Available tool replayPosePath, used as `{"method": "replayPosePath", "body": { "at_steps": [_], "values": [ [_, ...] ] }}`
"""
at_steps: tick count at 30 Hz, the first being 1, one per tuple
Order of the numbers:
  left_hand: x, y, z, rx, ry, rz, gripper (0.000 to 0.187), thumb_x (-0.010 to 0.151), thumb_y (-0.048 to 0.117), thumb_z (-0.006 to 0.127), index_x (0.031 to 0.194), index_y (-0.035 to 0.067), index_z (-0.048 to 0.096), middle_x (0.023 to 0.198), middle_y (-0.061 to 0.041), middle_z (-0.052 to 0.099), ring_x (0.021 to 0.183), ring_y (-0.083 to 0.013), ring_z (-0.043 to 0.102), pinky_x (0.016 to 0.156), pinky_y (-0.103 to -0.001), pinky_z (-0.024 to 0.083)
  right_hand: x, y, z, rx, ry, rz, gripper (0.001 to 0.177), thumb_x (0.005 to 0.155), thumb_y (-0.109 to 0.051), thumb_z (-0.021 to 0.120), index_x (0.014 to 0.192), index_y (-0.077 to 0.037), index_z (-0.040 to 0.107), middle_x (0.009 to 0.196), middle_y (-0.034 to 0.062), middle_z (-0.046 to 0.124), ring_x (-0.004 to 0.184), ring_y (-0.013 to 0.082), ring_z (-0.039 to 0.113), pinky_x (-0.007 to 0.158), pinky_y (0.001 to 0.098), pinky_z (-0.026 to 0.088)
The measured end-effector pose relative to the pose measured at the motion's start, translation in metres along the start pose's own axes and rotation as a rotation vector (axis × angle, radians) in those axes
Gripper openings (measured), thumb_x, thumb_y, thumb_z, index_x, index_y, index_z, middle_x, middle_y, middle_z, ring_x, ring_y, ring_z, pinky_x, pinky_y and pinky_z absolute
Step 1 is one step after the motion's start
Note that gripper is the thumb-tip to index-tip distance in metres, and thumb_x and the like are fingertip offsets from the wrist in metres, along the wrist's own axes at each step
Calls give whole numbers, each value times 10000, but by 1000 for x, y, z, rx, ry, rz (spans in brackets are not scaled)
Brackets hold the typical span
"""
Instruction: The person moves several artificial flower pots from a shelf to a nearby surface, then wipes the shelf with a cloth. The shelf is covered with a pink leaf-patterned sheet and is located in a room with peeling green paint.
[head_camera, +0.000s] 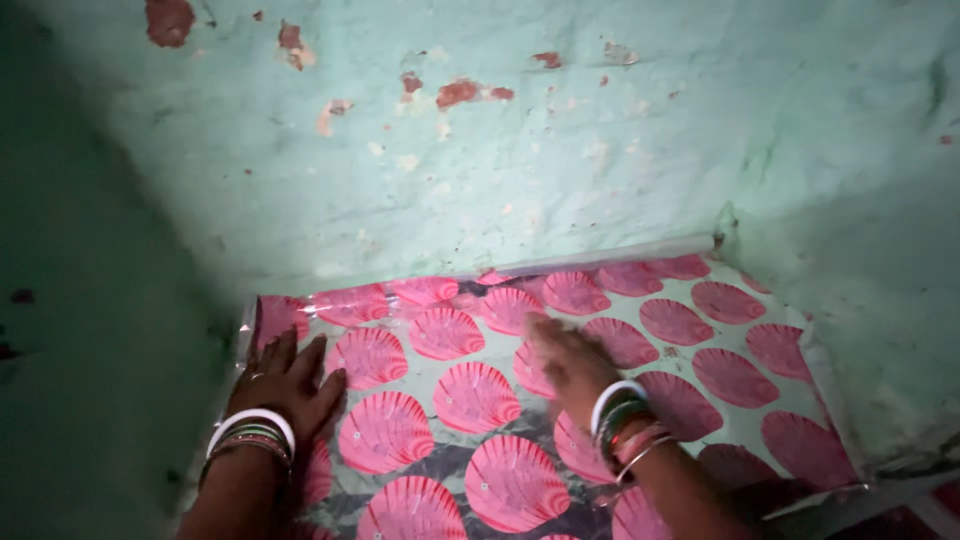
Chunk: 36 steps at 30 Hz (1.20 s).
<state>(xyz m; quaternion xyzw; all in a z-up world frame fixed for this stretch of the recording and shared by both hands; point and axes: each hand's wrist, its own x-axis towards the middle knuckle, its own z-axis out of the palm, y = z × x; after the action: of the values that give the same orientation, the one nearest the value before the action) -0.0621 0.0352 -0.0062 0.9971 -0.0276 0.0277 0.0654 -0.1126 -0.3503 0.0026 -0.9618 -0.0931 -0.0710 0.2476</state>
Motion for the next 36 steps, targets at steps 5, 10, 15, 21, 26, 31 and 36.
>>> {"method": "replayPosePath", "body": {
  "at_steps": [5, 10, 15, 21, 26, 31, 36],
  "values": [
    [8, 66, -15, 140, -152, -231, 686, 1000, 608, 405, 1525, 168, 441, 1686, -207, 199, 1567, -419, 162, 1260, -555, 126, 13, 59, 24, -437, 250, 81, 617, 912, -199, 562, 1493, -73, 396, 1536, 133, 442, 1436, 349, 377, 1203, 473, 246],
    [21, 169, 21, 185, -68, 146, 799, 956, 459, 536, 1603, 59, 293, 1658, -175, 242, 1554, -393, 182, 1251, -557, 122, 14, 65, 32, -395, 210, 12, 616, 910, -150, 548, 1485, 2, 390, 1544, 189, 427, 1449, 389, 347, 1204, 454, 252],
    [13, 267, 47, -138, 27, 295, 655, 1011, 382, 406, 1598, 127, 267, 1708, -110, 153, 1564, -376, 137, 1245, -568, 83, 5, 59, 15, -225, 214, -179, 639, 908, -87, 528, 1527, -18, 386, 1562, 178, 433, 1465, 372, 350, 1227, 439, 245],
    [6, 279, 36, -44, -100, 295, 643, 1002, 447, 308, 1604, 250, 202, 1700, -50, 95, 1543, -354, 86, 1222, -582, 14, 0, 69, 7, -115, 139, -210, 595, 954, -125, 518, 1532, -66, 390, 1590, 161, 406, 1478, 358, 332, 1213, 433, 257],
    [12, 276, 35, -51, -55, 343, 639, 1020, 479, 285, 1599, 213, 230, 1694, -49, 134, 1557, -331, 92, 1238, -530, 36, 6, 105, -19, -118, 44, -30, 626, 949, -147, 488, 1558, -125, 344, 1609, 115, 383, 1493, 288, 330, 1208, 451, 262],
    [15, 275, 42, -26, -70, 369, 613, 1023, 454, 275, 1593, 232, 242, 1683, -46, 148, 1556, -356, 79, 1242, -516, 44, 10, 111, -50, -376, 156, 234, 681, 927, -176, 526, 1573, -136, 316, 1609, 97, 370, 1488, 311, 314, 1180, 463, 309],
    [25, 275, 49, -37, -46, 441, 602, 1006, 443, 295, 1568, 227, 288, 1677, -53, 179, 1516, -403, 126, 1221, -511, 86, 14, 81, -28, 206, -34, 182, 632, 958, -94, 428, 1587, -149, 387, 1444, 205, 527, 1341, 342, 511, 1137, 425, 446]
  ]
}}
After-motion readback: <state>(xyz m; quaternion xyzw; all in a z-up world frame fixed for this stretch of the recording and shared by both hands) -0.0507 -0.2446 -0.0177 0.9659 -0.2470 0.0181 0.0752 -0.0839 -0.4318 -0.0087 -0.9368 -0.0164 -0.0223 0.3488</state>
